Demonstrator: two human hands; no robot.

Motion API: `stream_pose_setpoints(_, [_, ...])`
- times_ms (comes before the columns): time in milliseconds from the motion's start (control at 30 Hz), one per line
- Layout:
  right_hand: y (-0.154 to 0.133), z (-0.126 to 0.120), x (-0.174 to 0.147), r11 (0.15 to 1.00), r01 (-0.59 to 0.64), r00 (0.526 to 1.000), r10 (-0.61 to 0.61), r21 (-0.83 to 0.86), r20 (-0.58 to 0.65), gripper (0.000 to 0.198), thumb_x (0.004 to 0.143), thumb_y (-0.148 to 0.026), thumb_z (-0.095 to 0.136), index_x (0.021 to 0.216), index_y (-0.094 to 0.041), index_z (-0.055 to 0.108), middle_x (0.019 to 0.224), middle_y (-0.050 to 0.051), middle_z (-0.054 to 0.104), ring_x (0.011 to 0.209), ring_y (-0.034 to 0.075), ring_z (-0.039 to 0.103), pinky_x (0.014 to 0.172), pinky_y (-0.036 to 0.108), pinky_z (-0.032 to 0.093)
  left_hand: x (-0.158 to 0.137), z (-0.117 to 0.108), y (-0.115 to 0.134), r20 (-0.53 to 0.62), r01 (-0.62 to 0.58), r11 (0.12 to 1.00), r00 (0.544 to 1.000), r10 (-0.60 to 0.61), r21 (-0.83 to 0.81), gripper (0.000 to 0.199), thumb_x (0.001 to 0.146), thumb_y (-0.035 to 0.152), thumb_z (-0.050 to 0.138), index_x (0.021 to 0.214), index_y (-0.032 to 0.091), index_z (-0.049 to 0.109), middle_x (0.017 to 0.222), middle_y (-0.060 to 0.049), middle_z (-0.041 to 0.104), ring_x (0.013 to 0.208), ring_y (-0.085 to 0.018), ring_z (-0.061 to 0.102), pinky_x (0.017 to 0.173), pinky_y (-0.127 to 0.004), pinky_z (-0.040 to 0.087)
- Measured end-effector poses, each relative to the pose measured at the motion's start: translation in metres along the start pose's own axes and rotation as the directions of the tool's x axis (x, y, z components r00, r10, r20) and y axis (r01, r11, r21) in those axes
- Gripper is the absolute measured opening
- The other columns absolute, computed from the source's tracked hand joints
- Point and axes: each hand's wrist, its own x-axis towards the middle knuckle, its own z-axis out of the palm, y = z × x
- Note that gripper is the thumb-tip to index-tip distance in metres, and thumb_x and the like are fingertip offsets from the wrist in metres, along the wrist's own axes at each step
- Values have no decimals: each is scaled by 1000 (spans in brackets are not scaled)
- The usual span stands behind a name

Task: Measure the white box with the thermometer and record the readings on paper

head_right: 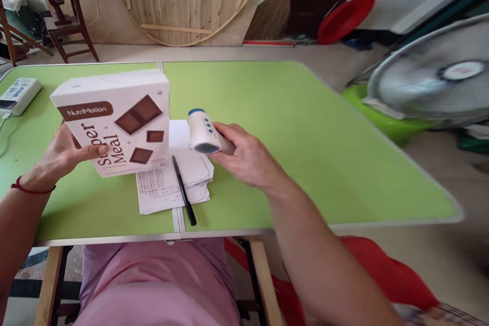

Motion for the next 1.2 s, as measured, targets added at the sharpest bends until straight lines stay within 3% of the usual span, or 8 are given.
stream_pose_setpoints(167, [35,0,16,972,25,969,34,-234,246,53,82,-31,59,133,-20,65,112,12,70,103,32,67,91,50,55,6,-5,-3,-176,-38,998,983,48,58,86,54,62,94,123,23,59,123,-4,72,115,-37,65,94,-54,57])
stream_pose_setpoints(333, [54,4,14,912,125,955,-3,-390,298,58,85,-21,54,142,-16,58,115,15,68,101,32,66,90,50,54,15,-11,-19,-259,-33,998,965,46,55,99,52,68,93,129,22,50,123,1,69,121,-36,61,93,-54,52])
stream_pose_setpoints(533, [57,6,6,776,403,915,-362,-485,180,53,83,-6,55,135,-13,61,116,18,64,105,34,63,90,52,52,20,-19,-33,-275,-33,990,959,71,140,79,63,54,91,121,21,50,121,-6,69,117,-35,64,86,-55,58])
stream_pose_setpoints(700, [5,19,-7,591,699,690,-706,-403,161,33,96,-3,50,118,-19,69,95,7,67,89,23,60,79,39,49,23,-21,-40,-271,-114,988,953,139,106,73,70,54,88,122,19,50,122,-6,69,113,-30,67,93,-53,58])
stream_pose_setpoints(933, [-21,40,-4,229,856,429,-814,-463,392,28,94,1,49,85,-16,70,70,4,63,68,18,51,73,33,43,25,-25,-44,-310,-180,967,923,229,180,72,76,59,83,124,19,48,124,-5,68,116,-28,65,95,-51,58])
stream_pose_setpoints(1033, [-18,40,1,204,878,366,-869,-434,333,28,97,-4,47,84,-17,67,64,2,62,61,16,51,59,31,39,25,-24,-44,-304,-190,955,918,256,229,70,80,61,79,124,19,45,124,-5,67,120,-29,63,92,-50,58])
stream_pose_setpoints(1100, [-20,44,4,342,874,416,-893,-344,172,24,100,-10,47,85,-19,64,63,0,62,57,14,52,55,29,40,24,-23,-44,-316,-188,954,913,257,232,70,79,61,80,123,19,45,120,-5,68,121,-29,63,90,-49,59])
stream_pose_setpoints(1200, [-28,58,15,691,718,679,-721,-76,-137,15,102,-18,47,95,-22,60,72,-1,68,59,13,60,58,27,48,24,-23,-43,-355,-170,962,904,239,215,79,75,61,82,125,16,42,115,-5,68,119,-29,63,88,-50,59])
